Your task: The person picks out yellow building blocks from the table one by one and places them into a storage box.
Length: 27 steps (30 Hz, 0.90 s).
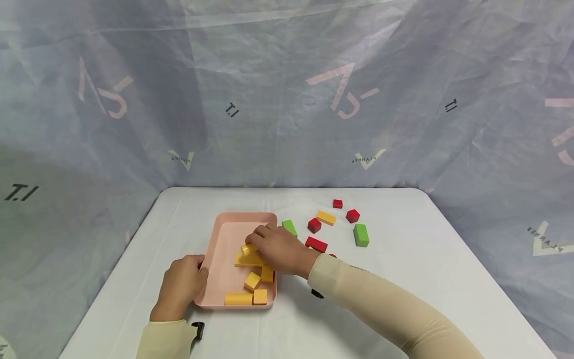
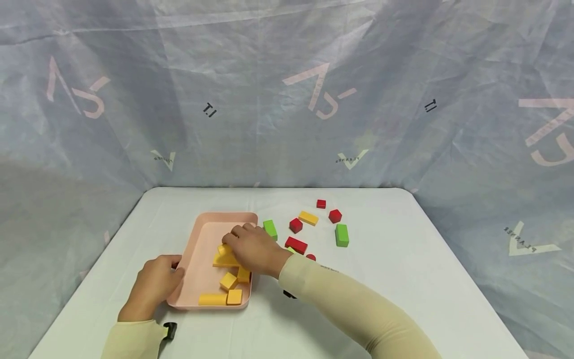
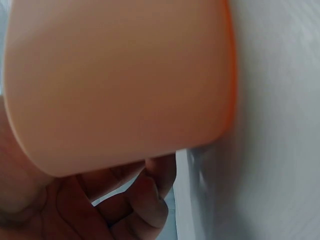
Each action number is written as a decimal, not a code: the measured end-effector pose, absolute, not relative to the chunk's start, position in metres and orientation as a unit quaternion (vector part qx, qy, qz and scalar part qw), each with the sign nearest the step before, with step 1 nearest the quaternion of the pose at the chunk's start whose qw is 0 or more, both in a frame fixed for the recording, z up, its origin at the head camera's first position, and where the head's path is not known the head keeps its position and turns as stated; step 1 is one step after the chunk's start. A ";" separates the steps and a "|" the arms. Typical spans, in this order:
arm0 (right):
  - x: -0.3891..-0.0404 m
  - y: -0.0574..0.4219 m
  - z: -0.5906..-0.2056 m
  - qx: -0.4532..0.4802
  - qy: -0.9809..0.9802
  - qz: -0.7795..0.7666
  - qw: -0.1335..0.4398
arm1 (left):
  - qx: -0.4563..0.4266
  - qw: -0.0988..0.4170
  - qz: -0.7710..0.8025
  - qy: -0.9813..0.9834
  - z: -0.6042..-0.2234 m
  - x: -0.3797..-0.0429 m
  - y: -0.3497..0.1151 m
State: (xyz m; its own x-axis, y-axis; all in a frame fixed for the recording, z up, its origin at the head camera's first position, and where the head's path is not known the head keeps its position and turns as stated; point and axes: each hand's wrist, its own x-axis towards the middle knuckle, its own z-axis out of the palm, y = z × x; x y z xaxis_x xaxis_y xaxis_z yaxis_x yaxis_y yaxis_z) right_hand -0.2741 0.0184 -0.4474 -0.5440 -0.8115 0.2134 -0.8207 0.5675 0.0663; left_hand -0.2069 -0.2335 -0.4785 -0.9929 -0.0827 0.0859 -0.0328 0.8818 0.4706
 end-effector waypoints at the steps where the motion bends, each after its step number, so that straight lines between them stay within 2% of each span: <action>1: -0.274 0.018 -0.447 0.465 -0.878 0.022 0.112 | 0.029 0.053 -0.240 -0.969 -0.479 -0.207 -0.234; 14: -0.270 0.013 -0.457 0.482 -0.871 0.013 0.095 | 0.038 0.043 -0.237 -0.970 -0.479 -0.207 -0.232; 27: -0.269 0.014 -0.457 0.492 -0.865 0.004 0.099 | 0.023 0.056 -0.235 -0.970 -0.478 -0.206 -0.234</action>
State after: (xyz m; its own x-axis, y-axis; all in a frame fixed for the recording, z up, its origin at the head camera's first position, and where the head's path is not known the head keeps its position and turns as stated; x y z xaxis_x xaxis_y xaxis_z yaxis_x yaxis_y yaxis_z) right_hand -0.2691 0.0137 -0.4565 -0.4957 -0.8506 0.1754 -0.8522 0.5153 0.0909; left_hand -0.2060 -0.2339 -0.4784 -0.9926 -0.0703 0.0988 -0.0173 0.8886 0.4583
